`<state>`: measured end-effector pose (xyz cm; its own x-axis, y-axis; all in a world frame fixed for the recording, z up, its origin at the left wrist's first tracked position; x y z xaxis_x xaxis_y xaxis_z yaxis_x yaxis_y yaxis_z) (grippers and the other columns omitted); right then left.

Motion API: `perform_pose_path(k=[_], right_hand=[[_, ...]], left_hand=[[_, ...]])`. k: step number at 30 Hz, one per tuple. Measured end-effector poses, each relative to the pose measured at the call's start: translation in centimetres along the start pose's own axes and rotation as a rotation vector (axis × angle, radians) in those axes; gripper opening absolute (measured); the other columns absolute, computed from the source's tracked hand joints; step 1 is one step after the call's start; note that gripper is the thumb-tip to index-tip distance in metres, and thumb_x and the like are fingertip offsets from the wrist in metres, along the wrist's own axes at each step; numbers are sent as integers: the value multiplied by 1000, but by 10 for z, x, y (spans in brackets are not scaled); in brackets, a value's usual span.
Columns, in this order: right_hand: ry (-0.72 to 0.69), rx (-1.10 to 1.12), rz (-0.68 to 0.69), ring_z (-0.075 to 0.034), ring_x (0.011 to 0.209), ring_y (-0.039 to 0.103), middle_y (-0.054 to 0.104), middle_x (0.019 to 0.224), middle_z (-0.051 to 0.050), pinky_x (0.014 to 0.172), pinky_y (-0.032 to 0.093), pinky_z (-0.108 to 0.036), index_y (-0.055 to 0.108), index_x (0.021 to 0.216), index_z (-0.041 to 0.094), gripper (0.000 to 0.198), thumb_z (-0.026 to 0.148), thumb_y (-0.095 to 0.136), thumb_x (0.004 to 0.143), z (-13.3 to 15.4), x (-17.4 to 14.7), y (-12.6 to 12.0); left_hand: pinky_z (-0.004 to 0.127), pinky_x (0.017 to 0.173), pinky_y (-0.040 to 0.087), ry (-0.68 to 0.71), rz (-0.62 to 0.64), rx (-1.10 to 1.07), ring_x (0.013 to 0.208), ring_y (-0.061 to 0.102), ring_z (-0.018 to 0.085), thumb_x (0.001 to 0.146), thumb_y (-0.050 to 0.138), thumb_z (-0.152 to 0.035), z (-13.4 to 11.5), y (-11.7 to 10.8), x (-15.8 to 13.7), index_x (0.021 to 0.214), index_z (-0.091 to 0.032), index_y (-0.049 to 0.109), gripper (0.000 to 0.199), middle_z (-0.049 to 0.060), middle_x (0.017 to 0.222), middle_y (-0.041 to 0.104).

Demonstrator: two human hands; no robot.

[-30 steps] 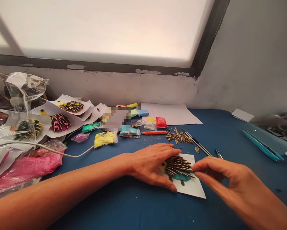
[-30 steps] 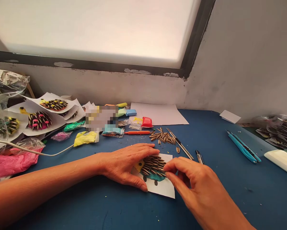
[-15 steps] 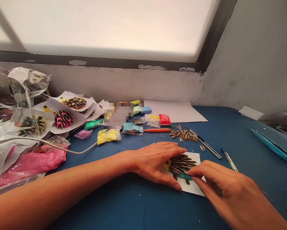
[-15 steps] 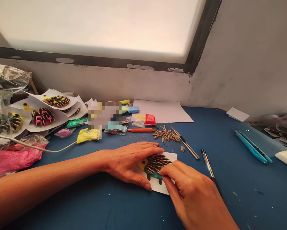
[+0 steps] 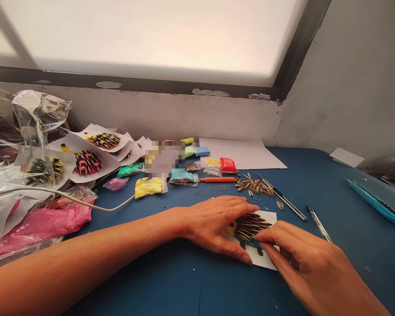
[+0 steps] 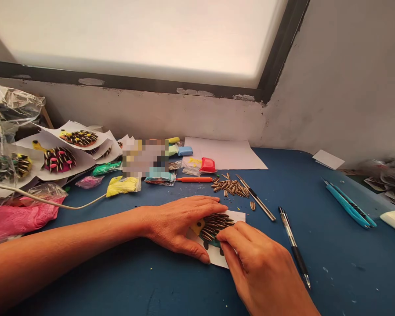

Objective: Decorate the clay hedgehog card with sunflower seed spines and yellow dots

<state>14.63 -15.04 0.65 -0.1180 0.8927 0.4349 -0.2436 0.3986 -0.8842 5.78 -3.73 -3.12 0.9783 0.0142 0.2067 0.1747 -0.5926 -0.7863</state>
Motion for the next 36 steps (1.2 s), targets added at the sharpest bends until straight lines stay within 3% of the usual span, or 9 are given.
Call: perform_pose_path(k=[3,9,22,27,30,36], right_hand=[[6,13,-34,-14,60,68,72,78,0,52,51,-22,65,84,26,21,19,46,91,1,2,-2],[19,8,53,-14,65,68,71,82,-1,56,52,-23,67,88,27,22,20,47,93,-2,-1,7],[-41,-135,52,-15,61,63,64,71,-2,52,48,-23,62,74,25,33,17,37,95,7,2,12],[-39,-189,86,-14,60,65,65,72,1,50,45,-24,60,80,27,25,20,42,95,1,-4,10],[-18,-215,45,-13,54,63,65,70,3,46,43,-25,59,82,27,19,26,45,95,-5,-6,2],[52,-260,-98,-15,50,64,67,69,2,44,44,-28,63,80,26,31,34,38,97,-14,-1,-20]], left_hand=[[43,116,28,3,1,2,143,31,29,77,67,-63,0,0,0,148,-16,33,92,14,147,44],[45,116,29,14,-6,-14,142,31,31,77,69,-60,0,0,0,148,-18,32,91,14,147,44],[44,115,30,9,-5,-9,141,34,31,76,69,-61,0,-1,1,148,-19,32,90,14,146,45],[44,116,29,-3,-4,-6,141,34,32,75,69,-63,-1,-1,1,147,-19,33,92,15,145,46],[44,117,28,-17,4,6,142,32,31,75,67,-64,-1,-1,0,148,-18,33,92,14,147,45],[44,117,27,-34,6,30,142,32,31,75,65,-67,1,-1,0,148,-17,33,94,15,150,40]])
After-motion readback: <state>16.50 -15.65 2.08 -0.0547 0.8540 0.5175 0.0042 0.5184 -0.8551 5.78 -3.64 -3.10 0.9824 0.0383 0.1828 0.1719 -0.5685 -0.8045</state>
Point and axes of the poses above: each hand's wrist, its own x-axis towards the middle knuckle, its own y-axis out of the palm, z = x × y, the point moved 6 cm from there along x, towards the middle knuckle
